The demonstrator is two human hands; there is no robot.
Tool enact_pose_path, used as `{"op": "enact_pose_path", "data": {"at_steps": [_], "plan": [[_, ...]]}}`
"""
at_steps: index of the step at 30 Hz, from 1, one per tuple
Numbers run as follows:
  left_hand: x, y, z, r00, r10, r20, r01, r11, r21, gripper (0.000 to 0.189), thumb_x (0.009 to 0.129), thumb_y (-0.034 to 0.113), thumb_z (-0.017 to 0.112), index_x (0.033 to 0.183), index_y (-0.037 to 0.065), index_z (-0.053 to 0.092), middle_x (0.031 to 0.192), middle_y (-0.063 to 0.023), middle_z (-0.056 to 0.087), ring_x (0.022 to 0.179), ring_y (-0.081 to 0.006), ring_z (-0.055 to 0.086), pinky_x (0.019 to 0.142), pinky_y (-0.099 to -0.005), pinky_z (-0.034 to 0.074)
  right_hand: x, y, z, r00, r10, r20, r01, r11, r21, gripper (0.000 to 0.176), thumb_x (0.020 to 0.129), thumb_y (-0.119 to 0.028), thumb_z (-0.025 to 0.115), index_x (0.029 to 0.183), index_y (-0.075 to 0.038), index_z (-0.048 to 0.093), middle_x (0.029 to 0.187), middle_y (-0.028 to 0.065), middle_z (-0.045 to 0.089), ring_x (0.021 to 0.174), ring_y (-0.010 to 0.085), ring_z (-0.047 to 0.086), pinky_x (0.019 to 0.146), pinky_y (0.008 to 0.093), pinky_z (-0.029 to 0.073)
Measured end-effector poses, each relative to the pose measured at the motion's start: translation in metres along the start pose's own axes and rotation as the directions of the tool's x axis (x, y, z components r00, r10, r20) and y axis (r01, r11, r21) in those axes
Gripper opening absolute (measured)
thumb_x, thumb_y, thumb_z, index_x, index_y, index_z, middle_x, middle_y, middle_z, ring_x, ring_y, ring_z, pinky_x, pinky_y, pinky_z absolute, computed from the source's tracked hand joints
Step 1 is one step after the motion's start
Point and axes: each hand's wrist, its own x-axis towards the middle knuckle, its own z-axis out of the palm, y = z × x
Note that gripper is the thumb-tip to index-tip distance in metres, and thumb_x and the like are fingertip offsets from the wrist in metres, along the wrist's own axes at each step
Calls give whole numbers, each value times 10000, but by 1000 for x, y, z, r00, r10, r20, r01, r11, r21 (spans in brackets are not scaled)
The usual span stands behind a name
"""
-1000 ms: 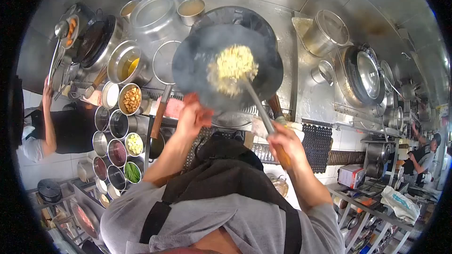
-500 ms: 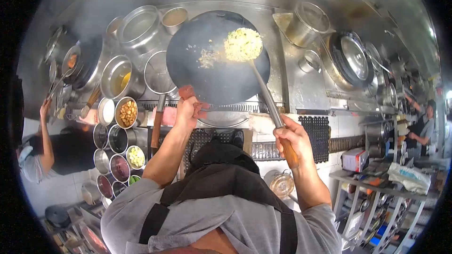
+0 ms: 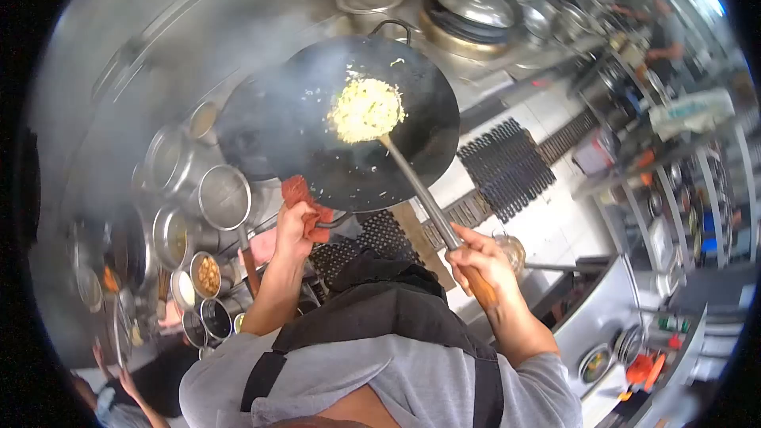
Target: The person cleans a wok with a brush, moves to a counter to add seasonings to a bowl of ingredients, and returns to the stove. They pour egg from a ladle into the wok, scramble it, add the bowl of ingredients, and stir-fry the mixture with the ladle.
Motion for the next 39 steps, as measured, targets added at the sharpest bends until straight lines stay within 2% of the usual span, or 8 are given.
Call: {"op": "enact_pose_path", "data": {"at_steps": [9,13,15,19,22,31,38,39], "plan": [[-18,-84,56,927,-311,210,260,935,240,226,732,-13,476,953,-4,525,865,-129,620,733,-258,649,656,-353,539,-122,58,-48,922,-159,-353,215,968,127,649,792,-7,575,1380,61,309,722,78,548,454,147,523,361,252,423],[-30,-123,95,763,-514,392,366,844,393,267,732,-10,476,993,2,533,866,-102,623,771,-236,648,685,-347,538,-170,103,-57,849,-188,-494,283,951,125,676,791,-27,576,1405,32,301,662,46,527,470,131,519,407,258,437],[-24,-115,111,767,-510,389,368,846,385,262,730,-21,471,982,18,532,856,-72,596,771,-212,640,678,-341,540,-169,110,-45,808,-187,-559,309,942,132,631,810,-43,559,1402,-20,340,662,26,516,471,129,533,400,259,440],[32,-146,143,568,-701,432,343,678,650,279,716,-35,473,983,30,524,877,-57,577,783,-195,630,671,-331,539,-167,132,-35,680,-200,-706,475,853,216,660,797,-47,576,1406,-6,324,657,30,518,476,133,538,401,270,441],[22,-152,171,484,-731,481,265,647,715,301,695,-46,475,982,35,516,879,-44,556,772,-190,621,664,-321,537,-174,152,0,472,-126,-873,619,752,226,637,768,-39,586,1360,54,370,677,57,548,457,130,525,399,238,418],[-10,-191,229,129,-864,486,129,501,856,357,699,-53,459,1046,15,507,864,-53,557,776,-198,629,684,-312,535,-208,175,84,68,15,-998,872,485,67,703,756,-37,625,1375,77,312,706,100,567,435,138,508,334,247,393],[-66,-234,232,-32,-866,499,174,486,856,305,716,-72,457,993,16,547,903,-58,616,795,-190,638,706,-317,534,-271,218,122,-243,34,-969,831,523,-190,735,751,-53,629,1378,103,277,719,101,578,424,157,522,329,257,413],[-71,-237,232,-47,-866,498,191,482,855,315,718,-73,456,1005,17,548,914,-60,619,803,-188,639,706,-316,533,-278,227,120,-303,75,-950,765,614,-195,719,744,-51,622,1368,102,300,699,96,568,413,158,514,330,267,408]]}}
